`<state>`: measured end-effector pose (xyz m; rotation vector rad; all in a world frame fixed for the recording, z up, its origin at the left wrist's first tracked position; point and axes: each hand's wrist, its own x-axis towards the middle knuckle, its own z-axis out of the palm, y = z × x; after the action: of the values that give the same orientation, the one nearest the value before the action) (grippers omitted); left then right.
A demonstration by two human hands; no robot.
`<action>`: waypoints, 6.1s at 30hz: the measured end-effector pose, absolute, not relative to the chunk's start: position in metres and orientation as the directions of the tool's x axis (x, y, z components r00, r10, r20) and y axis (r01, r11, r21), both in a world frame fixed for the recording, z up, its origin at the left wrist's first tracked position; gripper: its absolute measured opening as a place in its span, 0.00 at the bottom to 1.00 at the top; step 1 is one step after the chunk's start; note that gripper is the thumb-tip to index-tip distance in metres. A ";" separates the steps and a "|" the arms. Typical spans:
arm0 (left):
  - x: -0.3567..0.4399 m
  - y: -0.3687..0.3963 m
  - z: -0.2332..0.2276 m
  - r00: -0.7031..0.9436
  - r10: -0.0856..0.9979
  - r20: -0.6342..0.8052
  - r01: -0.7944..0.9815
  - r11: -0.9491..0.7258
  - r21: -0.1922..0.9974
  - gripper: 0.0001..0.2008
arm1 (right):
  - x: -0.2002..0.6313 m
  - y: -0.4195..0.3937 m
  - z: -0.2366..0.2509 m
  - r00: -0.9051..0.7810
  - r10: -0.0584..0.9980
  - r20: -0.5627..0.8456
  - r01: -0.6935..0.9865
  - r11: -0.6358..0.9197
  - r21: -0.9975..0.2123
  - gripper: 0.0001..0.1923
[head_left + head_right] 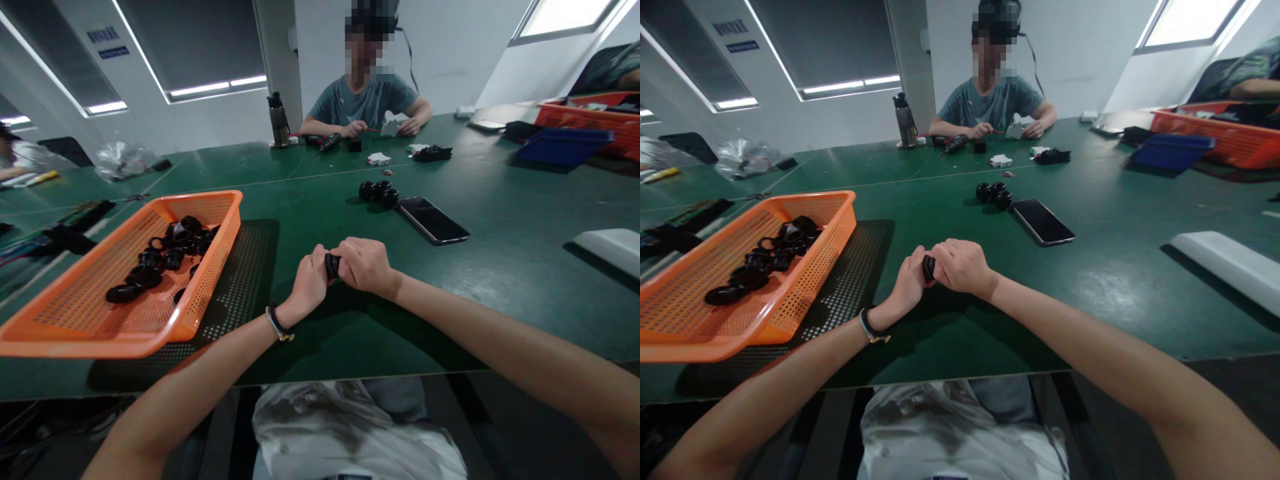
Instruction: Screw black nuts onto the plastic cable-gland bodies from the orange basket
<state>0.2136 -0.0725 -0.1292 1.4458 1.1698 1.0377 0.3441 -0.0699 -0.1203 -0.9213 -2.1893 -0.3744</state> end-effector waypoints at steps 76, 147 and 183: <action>0.215 -0.078 -0.105 0.098 0.986 0.135 0.867 -0.151 0.475 0.23 | 0.317 -0.071 -0.122 0.115 0.930 0.348 0.570 0.225 -0.790 0.11; 0.209 -0.066 -0.117 0.220 0.962 0.159 0.487 -0.250 0.837 0.23 | 0.331 -0.059 -0.128 -0.019 0.820 0.573 0.575 0.477 -0.664 0.13; 0.206 -0.082 -0.106 0.248 0.864 0.438 0.865 -0.401 0.301 0.20 | 0.316 -0.082 -0.119 0.085 0.802 0.591 0.460 0.495 -0.737 0.08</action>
<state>0.2063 -0.0816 -0.1060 2.4835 1.7206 0.8697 0.3159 -0.0820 -0.1186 -1.1290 -1.5532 0.3596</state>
